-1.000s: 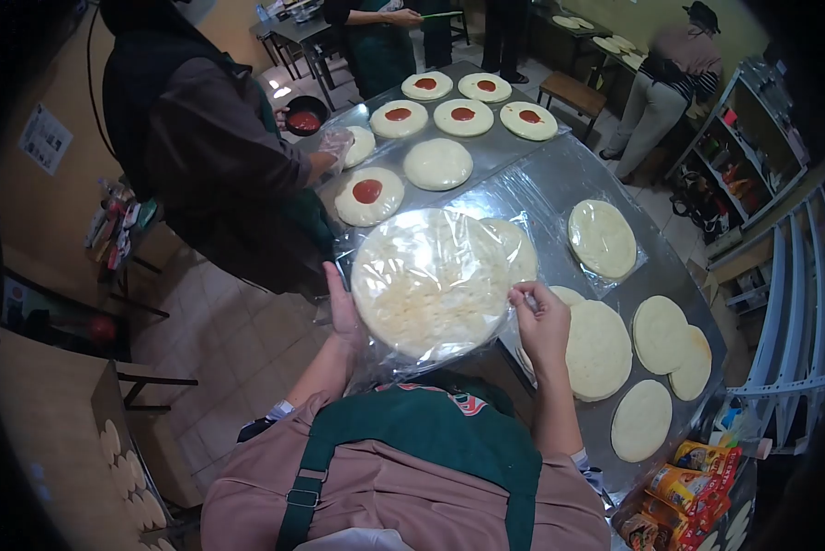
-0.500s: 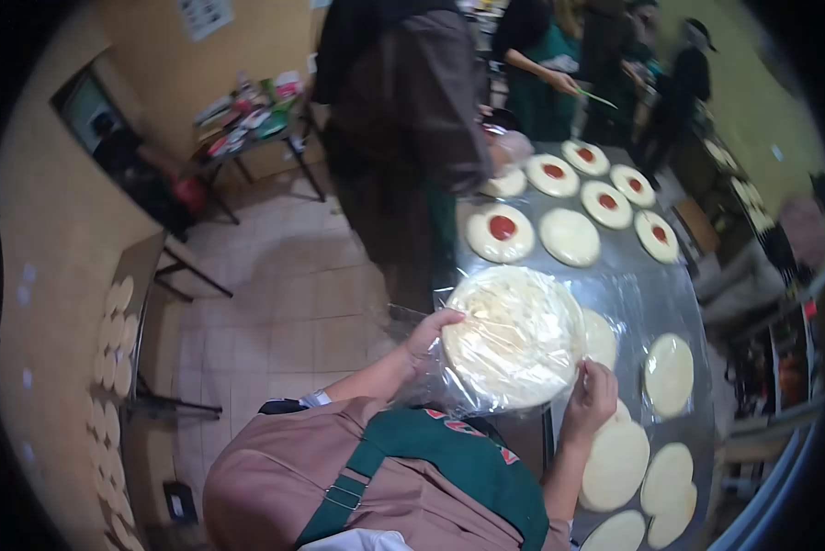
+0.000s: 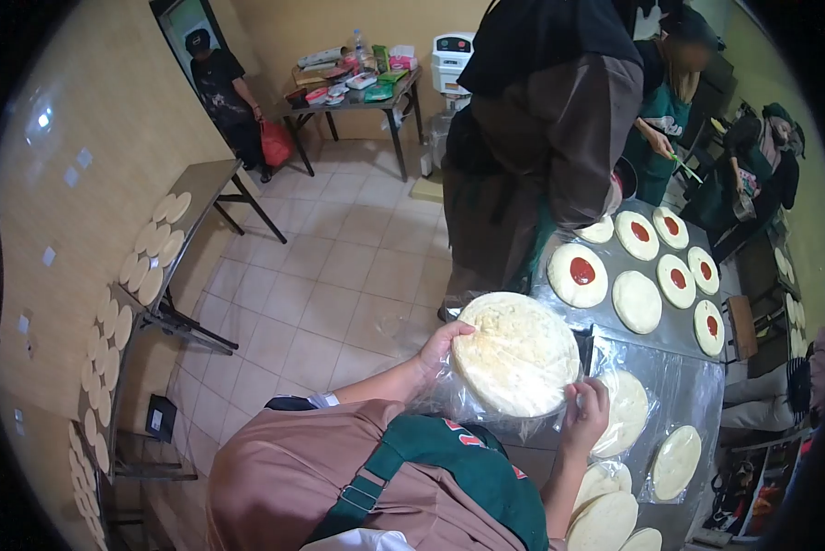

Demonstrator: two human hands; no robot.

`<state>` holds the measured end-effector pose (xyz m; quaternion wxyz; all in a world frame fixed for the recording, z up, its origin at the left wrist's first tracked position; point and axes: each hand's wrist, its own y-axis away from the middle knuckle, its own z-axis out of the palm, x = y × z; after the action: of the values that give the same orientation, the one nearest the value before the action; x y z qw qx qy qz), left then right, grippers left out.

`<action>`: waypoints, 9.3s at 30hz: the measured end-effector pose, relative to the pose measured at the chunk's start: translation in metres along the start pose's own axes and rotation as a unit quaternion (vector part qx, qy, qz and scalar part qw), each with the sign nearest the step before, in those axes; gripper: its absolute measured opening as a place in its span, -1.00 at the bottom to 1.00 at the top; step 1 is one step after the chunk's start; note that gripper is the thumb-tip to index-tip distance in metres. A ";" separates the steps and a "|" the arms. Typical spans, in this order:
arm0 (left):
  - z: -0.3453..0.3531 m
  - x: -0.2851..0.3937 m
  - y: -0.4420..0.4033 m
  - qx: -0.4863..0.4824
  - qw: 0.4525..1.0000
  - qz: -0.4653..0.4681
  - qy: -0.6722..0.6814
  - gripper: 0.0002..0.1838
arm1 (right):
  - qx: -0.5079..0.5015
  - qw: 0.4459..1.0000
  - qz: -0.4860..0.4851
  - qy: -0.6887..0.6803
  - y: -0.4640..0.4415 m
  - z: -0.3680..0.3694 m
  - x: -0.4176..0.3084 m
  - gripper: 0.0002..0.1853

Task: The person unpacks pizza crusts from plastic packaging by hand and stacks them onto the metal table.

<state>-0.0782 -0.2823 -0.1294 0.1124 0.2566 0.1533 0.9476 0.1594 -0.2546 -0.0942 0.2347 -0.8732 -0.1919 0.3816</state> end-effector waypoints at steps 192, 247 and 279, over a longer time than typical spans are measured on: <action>0.254 -0.169 0.038 -0.366 0.783 0.039 -0.502 -0.75 | -0.163 0.788 0.386 -0.451 0.204 -0.275 0.059 -0.07; 0.250 -0.203 0.031 -0.503 0.595 -0.054 -0.625 -0.31 | 0.080 0.859 0.320 -0.391 0.214 -0.286 0.064 -0.45; 0.228 -0.188 0.012 -0.407 0.637 -0.133 -0.641 -0.64 | 0.150 0.790 0.196 -0.561 0.231 -0.268 0.098 -0.16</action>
<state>0.1974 -0.2957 -0.0233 0.4002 0.7048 -0.3255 0.4870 0.4607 -0.4636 -0.1184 0.1338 -0.4788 -0.0547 0.8660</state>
